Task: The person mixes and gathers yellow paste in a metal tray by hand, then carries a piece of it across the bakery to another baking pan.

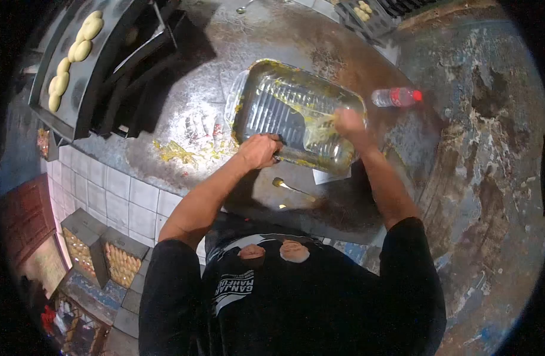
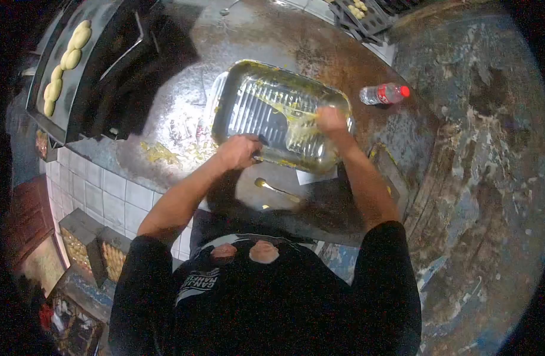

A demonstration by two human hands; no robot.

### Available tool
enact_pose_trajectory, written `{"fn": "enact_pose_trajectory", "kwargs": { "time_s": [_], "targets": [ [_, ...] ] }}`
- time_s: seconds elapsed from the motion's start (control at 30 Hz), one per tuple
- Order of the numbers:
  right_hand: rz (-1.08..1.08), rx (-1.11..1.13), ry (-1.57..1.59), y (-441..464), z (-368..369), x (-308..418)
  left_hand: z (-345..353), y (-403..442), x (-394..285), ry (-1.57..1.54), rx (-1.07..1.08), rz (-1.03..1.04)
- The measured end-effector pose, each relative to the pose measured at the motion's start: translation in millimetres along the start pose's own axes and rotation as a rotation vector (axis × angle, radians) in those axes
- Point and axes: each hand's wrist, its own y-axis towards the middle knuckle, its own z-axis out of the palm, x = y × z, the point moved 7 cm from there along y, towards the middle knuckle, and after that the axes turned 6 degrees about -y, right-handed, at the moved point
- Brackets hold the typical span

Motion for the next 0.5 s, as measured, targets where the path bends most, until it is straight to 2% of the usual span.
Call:
{"fn": "enact_pose_trajectory", "kwargs": {
  "time_s": [0.03,0.07,0.1,0.17,0.2,0.23,0.3,0.37,0.43,0.5],
  "targets": [
    [0.022,0.127,0.025,1,0,-11,4,1,-3,-0.007,0.005,0.013],
    [0.272,0.286,0.337,-1,-20,2,5,1,-3,0.001,0.013,0.034],
    [0.266,0.275,0.336,-4,-20,10,0,2,-2,0.02,0.014,0.049],
    [0.02,-0.084,0.517,-14,-24,34,0,-3,-4,0.027,0.003,0.047],
    [0.02,0.002,0.362,-17,-7,30,-2,-2,-5,0.028,-0.009,0.045],
    [0.022,-0.004,0.367,-18,-8,36,-4,0,-5,0.028,-0.021,0.046],
    [0.246,0.146,0.513,-25,2,48,-1,3,-3,0.029,-0.002,0.042],
    [0.279,0.163,0.499,-26,12,67,5,4,-1,0.027,0.016,0.044],
    [0.374,0.123,0.04,-25,12,87,3,4,-2,0.053,-0.034,0.073],
    [0.419,0.15,0.075,-15,11,99,-2,5,-6,0.053,-0.015,0.05]
  ]
}}
